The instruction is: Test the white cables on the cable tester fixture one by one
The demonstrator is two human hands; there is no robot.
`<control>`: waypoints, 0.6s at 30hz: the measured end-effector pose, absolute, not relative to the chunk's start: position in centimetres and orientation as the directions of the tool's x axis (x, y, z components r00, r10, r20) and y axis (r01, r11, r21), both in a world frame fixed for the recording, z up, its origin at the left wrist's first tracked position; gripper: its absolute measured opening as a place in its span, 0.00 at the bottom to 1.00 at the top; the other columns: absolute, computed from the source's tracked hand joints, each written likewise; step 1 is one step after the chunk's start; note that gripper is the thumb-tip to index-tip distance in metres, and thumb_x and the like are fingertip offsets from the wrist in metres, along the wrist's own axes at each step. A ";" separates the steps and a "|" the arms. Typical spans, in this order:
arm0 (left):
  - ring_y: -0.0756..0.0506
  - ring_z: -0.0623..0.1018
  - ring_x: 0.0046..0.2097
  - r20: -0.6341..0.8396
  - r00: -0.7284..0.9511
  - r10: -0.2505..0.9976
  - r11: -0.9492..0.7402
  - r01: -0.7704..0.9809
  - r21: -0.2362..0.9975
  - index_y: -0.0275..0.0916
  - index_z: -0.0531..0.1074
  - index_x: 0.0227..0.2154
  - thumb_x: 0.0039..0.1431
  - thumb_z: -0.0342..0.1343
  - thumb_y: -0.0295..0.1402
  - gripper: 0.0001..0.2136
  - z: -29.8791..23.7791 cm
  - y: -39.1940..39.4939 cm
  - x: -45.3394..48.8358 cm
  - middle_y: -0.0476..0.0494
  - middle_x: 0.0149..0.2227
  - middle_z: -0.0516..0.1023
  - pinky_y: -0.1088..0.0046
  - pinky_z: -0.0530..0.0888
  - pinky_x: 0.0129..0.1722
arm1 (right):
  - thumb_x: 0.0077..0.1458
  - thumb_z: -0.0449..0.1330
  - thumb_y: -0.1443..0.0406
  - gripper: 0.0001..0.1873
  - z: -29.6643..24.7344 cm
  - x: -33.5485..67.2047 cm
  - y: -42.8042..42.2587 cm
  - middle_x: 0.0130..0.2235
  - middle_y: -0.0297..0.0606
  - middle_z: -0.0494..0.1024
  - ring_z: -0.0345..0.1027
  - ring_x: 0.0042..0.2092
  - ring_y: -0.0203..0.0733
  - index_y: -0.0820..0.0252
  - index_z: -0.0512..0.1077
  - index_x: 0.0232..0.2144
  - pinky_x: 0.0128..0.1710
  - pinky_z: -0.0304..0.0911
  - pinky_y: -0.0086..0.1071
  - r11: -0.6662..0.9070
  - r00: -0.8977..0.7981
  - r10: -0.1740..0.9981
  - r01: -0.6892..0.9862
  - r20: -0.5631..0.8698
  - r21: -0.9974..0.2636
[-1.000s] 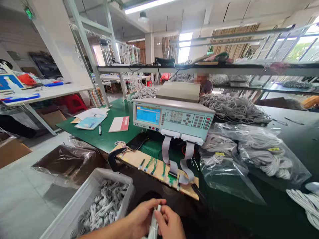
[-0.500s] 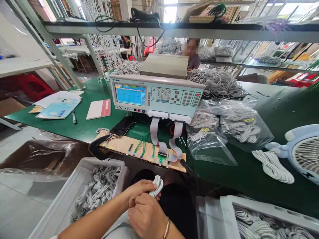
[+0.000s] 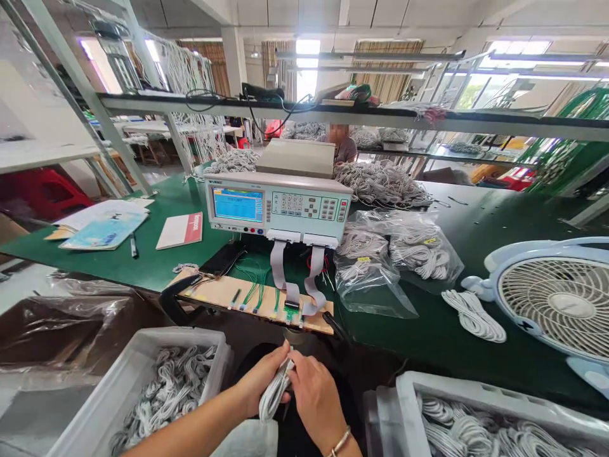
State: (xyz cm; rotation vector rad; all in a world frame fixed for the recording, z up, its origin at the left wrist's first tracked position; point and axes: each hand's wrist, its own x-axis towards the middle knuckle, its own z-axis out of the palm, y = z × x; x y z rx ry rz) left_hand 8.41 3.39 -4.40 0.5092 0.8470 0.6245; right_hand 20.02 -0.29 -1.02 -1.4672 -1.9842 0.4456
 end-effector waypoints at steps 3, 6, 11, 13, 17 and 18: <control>0.53 0.64 0.21 -0.407 0.374 0.833 0.519 -0.278 0.808 0.36 0.67 0.26 0.43 0.52 0.46 0.16 -4.2 4.0 8.4 0.51 0.20 0.65 0.74 0.65 0.23 | 0.52 0.49 0.62 0.13 -1.0 19.8 -0.3 0.33 0.39 0.73 0.67 0.33 0.40 0.57 0.65 0.40 0.33 0.62 0.30 0.220 -0.077 0.974 0.565 0.214 -0.796; 0.51 0.66 0.28 -0.159 0.185 0.970 0.190 -0.167 0.967 0.34 0.71 0.24 0.41 0.56 0.42 0.14 -3.6 4.6 8.1 0.47 0.26 0.68 0.76 0.64 0.29 | 0.50 0.51 0.60 0.14 -1.7 20.1 1.1 0.27 0.37 0.73 0.66 0.28 0.38 0.62 0.67 0.36 0.27 0.61 0.28 -0.011 0.080 0.997 0.278 0.012 -0.961; 0.54 0.63 0.22 -0.256 0.316 0.914 0.307 -0.123 0.944 0.33 0.72 0.31 0.41 0.55 0.43 0.17 -3.0 5.2 7.5 0.49 0.20 0.68 0.79 0.59 0.20 | 0.42 0.57 0.57 0.15 -2.5 20.7 3.5 0.17 0.30 0.67 0.57 0.18 0.33 0.65 0.70 0.28 0.17 0.52 0.25 -0.224 0.133 0.966 0.001 -0.222 -0.975; 0.54 0.63 0.21 -0.296 0.326 0.898 0.356 -0.139 0.924 0.32 0.71 0.31 0.41 0.54 0.44 0.19 -2.9 5.5 7.3 0.49 0.20 0.67 0.79 0.60 0.20 | 0.41 0.58 0.57 0.15 -2.4 20.8 3.9 0.17 0.29 0.67 0.55 0.17 0.31 0.64 0.70 0.28 0.16 0.49 0.24 -0.248 0.119 0.961 -0.026 -0.250 -0.968; 0.54 0.65 0.22 -0.331 0.352 0.876 0.411 -0.184 0.893 0.32 0.70 0.29 0.40 0.55 0.44 0.18 -2.6 6.2 6.8 0.49 0.20 0.68 0.78 0.63 0.22 | 0.43 0.58 0.58 0.14 -2.0 20.6 4.2 0.17 0.28 0.65 0.50 0.16 0.28 0.64 0.70 0.29 0.13 0.42 0.22 -0.289 0.075 0.953 -0.078 -0.294 -0.954; 0.54 0.65 0.22 -0.335 0.351 0.875 0.419 -0.201 0.885 0.32 0.70 0.28 0.40 0.55 0.43 0.18 -2.5 6.3 6.6 0.49 0.21 0.68 0.78 0.63 0.22 | 0.43 0.58 0.59 0.13 -2.0 20.4 4.2 0.17 0.29 0.65 0.48 0.16 0.27 0.64 0.69 0.28 0.13 0.40 0.22 -0.296 0.066 0.950 -0.112 -0.304 -0.949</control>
